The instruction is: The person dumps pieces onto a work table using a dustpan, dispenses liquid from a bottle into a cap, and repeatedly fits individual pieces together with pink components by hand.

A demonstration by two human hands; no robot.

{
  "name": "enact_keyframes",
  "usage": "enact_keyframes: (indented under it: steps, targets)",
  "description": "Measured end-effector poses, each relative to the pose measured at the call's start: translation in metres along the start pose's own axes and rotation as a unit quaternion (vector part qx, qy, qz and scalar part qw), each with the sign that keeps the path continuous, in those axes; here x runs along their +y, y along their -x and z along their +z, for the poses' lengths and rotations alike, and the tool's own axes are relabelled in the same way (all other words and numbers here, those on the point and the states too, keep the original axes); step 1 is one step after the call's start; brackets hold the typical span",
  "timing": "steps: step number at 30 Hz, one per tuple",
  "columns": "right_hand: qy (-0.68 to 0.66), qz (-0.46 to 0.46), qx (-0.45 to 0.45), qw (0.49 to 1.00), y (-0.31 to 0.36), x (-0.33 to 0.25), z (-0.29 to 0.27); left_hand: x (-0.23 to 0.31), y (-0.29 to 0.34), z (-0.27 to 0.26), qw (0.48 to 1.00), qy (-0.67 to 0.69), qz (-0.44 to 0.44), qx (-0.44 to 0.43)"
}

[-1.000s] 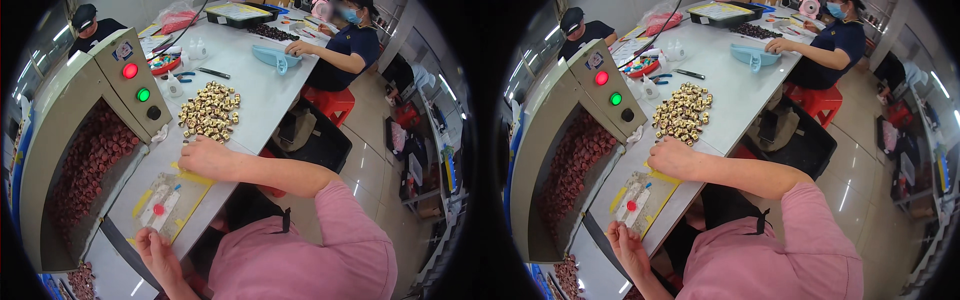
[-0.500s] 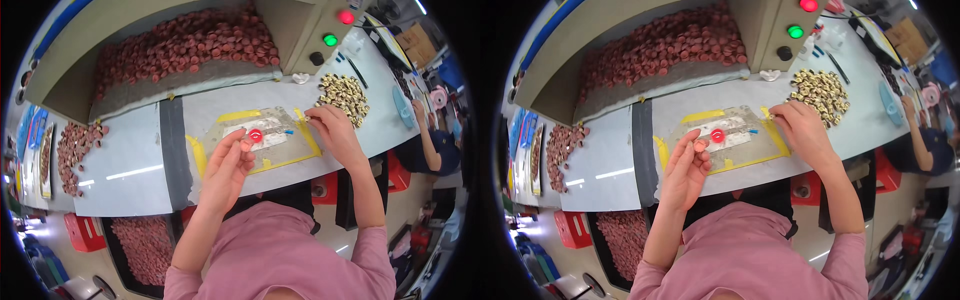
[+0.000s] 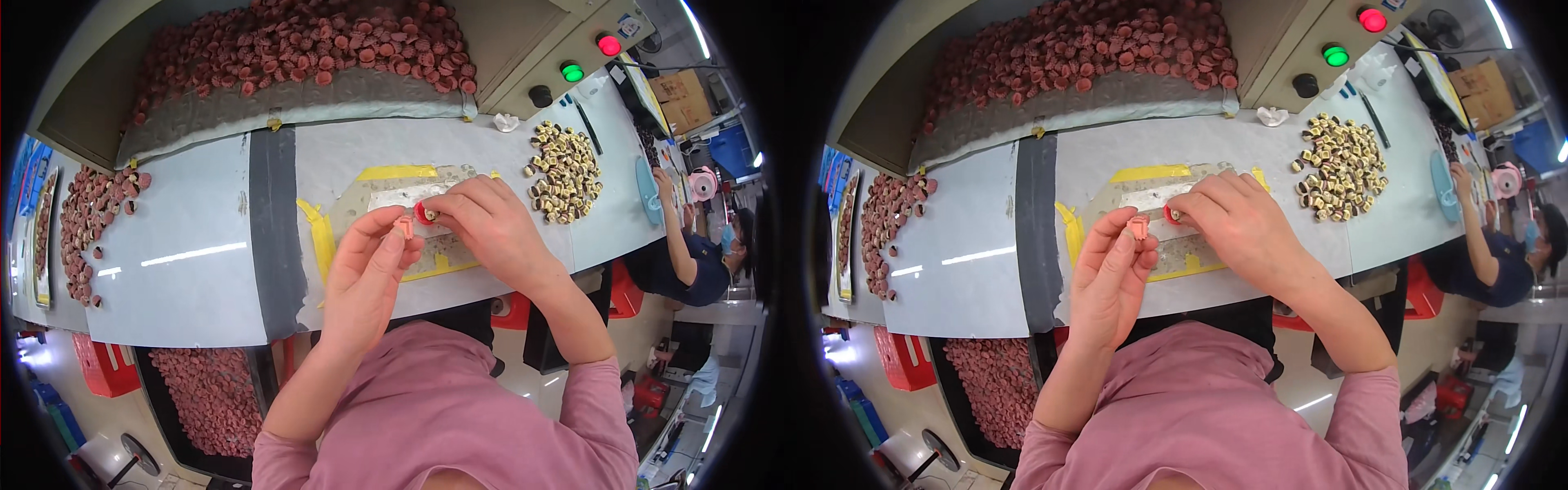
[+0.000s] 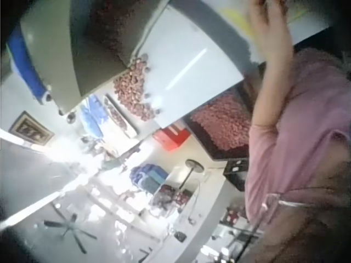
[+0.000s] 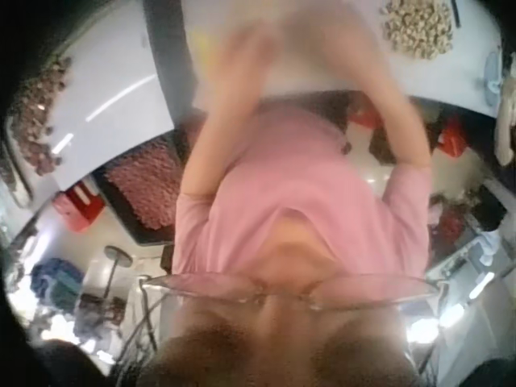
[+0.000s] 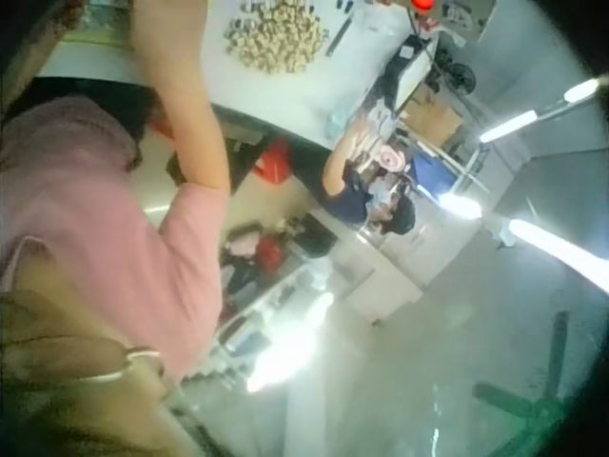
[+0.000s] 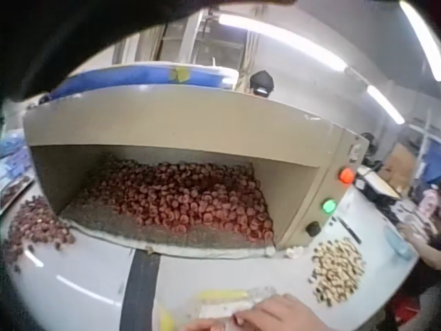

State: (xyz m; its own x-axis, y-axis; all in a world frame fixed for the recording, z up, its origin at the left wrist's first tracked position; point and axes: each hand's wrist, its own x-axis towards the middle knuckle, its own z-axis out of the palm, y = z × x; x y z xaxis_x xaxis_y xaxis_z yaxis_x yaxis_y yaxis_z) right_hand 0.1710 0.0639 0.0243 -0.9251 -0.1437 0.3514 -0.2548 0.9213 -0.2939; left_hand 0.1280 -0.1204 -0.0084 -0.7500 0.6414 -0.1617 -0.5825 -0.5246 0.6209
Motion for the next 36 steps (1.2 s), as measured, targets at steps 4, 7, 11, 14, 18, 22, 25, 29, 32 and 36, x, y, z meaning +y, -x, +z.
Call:
enact_keyframes:
  steps: [4,7,11,14,18,22,25,29,32,36]
  targets:
    - [0.057,-0.018,-0.024,0.998,-0.001,0.002,0.006,-0.001,0.000,-0.002,1.000,-0.002,0.015,0.009]
    - [0.056,-0.015,-0.032,0.998,-0.002,0.002,0.007,-0.002,0.000,-0.003,1.000,0.003,0.020,0.010]
    - [0.040,0.005,-0.018,0.999,-0.004,0.000,0.006,-0.003,0.000,-0.001,0.999,0.004,0.022,0.023]
    - [0.002,0.007,-0.021,1.000,-0.002,0.007,0.008,-0.003,0.000,0.000,0.999,0.000,0.023,0.026]
    - [-0.157,0.103,-0.012,0.982,0.001,0.002,0.002,-0.003,0.000,0.002,0.999,-0.010,0.028,0.025]
    - [-0.198,0.129,0.001,0.972,0.006,0.001,0.002,-0.002,0.001,0.006,0.997,-0.067,0.023,0.026]
    - [-0.219,0.126,0.013,0.968,0.007,-0.008,-0.005,0.000,0.001,0.008,0.996,-0.085,0.023,0.026]
    - [-0.315,0.134,0.028,0.939,0.005,-0.026,-0.016,-0.002,0.000,0.008,0.996,-0.086,0.024,0.014]
    - [-0.275,0.112,0.045,0.954,0.005,-0.031,-0.008,-0.004,0.000,0.008,0.995,-0.089,0.036,0.010]
    - [-0.214,0.090,0.098,0.968,0.010,-0.041,-0.002,-0.015,0.003,0.005,0.989,-0.117,0.092,-0.007]
